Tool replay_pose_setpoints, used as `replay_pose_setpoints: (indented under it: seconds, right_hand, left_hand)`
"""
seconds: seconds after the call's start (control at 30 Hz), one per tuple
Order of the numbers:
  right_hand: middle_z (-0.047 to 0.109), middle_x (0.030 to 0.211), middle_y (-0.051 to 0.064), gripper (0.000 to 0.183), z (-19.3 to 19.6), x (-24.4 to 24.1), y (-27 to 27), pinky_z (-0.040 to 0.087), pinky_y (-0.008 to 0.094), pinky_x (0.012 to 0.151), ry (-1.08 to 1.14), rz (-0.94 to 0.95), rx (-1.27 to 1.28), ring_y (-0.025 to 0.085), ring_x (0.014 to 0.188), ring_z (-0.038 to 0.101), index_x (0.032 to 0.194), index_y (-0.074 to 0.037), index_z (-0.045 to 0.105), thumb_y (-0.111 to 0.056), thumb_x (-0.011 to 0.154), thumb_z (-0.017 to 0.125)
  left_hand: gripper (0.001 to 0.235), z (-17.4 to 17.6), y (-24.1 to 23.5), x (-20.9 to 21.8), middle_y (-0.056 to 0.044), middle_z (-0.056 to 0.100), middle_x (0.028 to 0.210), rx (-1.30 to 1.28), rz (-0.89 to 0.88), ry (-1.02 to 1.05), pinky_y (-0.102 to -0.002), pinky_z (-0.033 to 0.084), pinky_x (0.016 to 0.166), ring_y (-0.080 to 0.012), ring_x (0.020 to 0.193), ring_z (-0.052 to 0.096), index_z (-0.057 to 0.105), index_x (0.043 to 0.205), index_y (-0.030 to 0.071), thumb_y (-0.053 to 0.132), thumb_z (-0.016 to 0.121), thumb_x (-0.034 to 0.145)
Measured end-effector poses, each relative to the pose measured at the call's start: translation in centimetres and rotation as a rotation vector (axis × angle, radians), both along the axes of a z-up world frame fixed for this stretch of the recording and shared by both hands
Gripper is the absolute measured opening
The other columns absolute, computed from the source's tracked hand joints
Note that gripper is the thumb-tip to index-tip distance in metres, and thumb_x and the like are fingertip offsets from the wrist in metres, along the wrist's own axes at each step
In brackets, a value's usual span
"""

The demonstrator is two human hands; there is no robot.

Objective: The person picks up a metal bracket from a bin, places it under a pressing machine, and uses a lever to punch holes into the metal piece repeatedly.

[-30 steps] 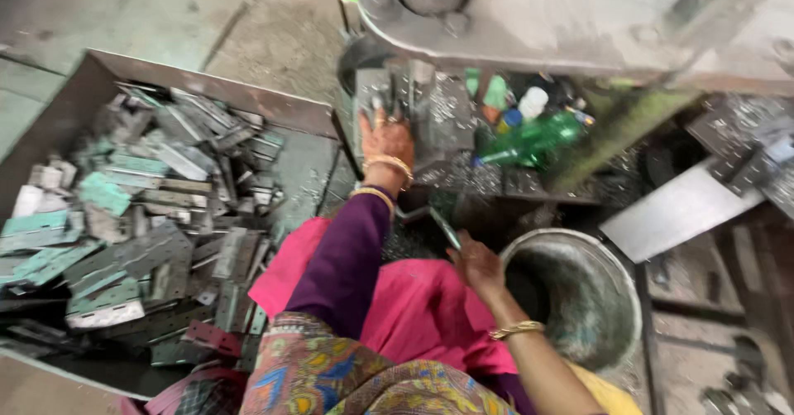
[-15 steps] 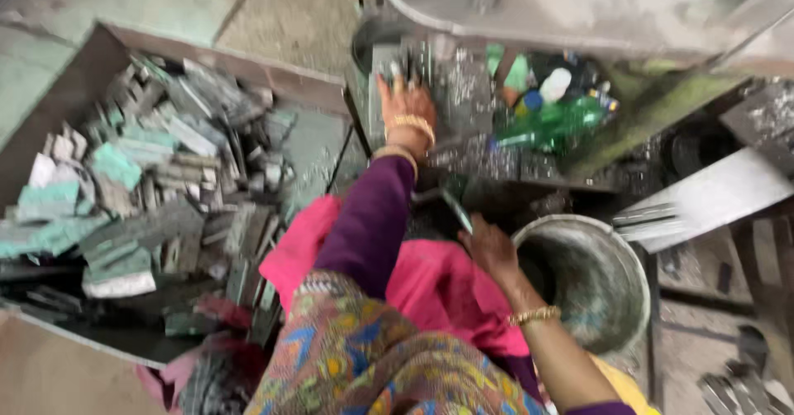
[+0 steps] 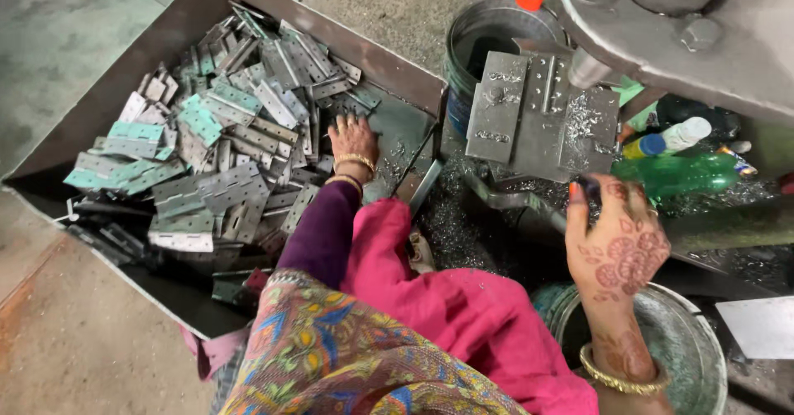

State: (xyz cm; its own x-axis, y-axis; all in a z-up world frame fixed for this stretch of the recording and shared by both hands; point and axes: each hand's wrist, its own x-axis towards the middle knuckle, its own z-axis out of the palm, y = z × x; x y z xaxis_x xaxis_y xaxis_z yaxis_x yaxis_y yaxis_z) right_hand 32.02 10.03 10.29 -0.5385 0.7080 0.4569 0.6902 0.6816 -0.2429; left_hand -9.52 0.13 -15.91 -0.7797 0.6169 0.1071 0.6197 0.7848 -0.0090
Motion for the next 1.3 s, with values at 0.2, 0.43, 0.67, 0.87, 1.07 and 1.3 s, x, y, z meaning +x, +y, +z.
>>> replay_pose_setpoints:
  seconds: [0.2, 0.43, 0.67, 0.87, 1.07, 1.3]
  right_hand:
    - [0.073, 0.114, 0.011, 0.026, -0.3, -0.2, -0.4, 0.054, 0.047, 0.087, -0.026, -0.041, 0.018, 0.035, 0.104, 0.069, 0.119, -0.015, 0.073, -0.036, 0.105, 0.068]
    - [0.073, 0.117, 0.011, 0.027, -0.4, 0.0, -0.5, 0.054, 0.045, 0.088, -0.048, -0.006, -0.012, 0.033, 0.104, 0.07, 0.122, -0.013, 0.072, -0.036, 0.109, 0.067]
    - [0.074, 0.118, 0.011, 0.031, -0.8, 0.0, -0.5, 0.054, 0.046, 0.085, -0.106, -0.055, -0.029, 0.034, 0.102, 0.07, 0.123, -0.015, 0.073, -0.038, 0.105, 0.063]
    - [0.074, 0.116, 0.011, 0.03, -1.1, 0.1, -0.3, 0.054, 0.046, 0.085, -0.129, -0.067, -0.037, 0.035, 0.101, 0.07, 0.122, -0.015, 0.073, -0.038, 0.105, 0.063]
    - [0.074, 0.113, 0.01, 0.029, -0.8, 0.0, 0.0, 0.053, 0.047, 0.083, -0.138, -0.064, -0.047, 0.034, 0.098, 0.07, 0.119, -0.014, 0.073, -0.037, 0.103, 0.063]
    - [0.074, 0.111, 0.012, 0.028, 0.1, -0.5, -0.3, 0.053, 0.046, 0.081, -0.088, -0.031, -0.055, 0.035, 0.094, 0.07, 0.118, -0.012, 0.073, -0.034, 0.104, 0.063]
  left_hand:
    - [0.06, -1.8, 5.1, -3.7, -0.014, 0.042, 0.159, -0.058, 0.006, -0.11, -0.05, 0.035, 0.111, -0.0365, 0.143, 0.039, 0.053, 0.146, 0.02, 0.042, 0.063, 0.091]
    - [0.063, -1.1, 1.9, 7.4, -0.007, 0.05, 0.152, 0.097, -0.32, -0.185, -0.052, 0.039, 0.109, -0.0302, 0.141, 0.045, 0.056, 0.143, 0.02, 0.041, 0.07, 0.085]
    - [0.074, 4.5, 3.1, 6.1, -0.016, 0.054, 0.138, -0.048, 0.195, -0.236, -0.054, 0.037, 0.107, -0.0332, 0.13, 0.05, 0.05, 0.141, 0.008, 0.054, 0.07, 0.086]
    - [0.056, 1.8, 8.0, 5.8, -0.014, 0.056, 0.141, -0.016, -0.086, -0.089, -0.05, 0.043, 0.104, -0.0325, 0.134, 0.051, 0.05, 0.145, 0.014, 0.025, 0.066, 0.092]
    - [0.083, 5.9, 4.1, 5.7, -0.015, 0.049, 0.143, -0.02, 0.148, -0.253, -0.053, 0.038, 0.104, -0.0349, 0.134, 0.045, 0.041, 0.146, 0.01, 0.049, 0.074, 0.081]
    - [0.073, 1.5, 9.1, 3.9, -0.017, 0.057, 0.141, -0.042, 0.114, -0.154, -0.055, 0.04, 0.108, -0.0359, 0.134, 0.05, 0.049, 0.145, 0.007, 0.038, 0.079, 0.086]
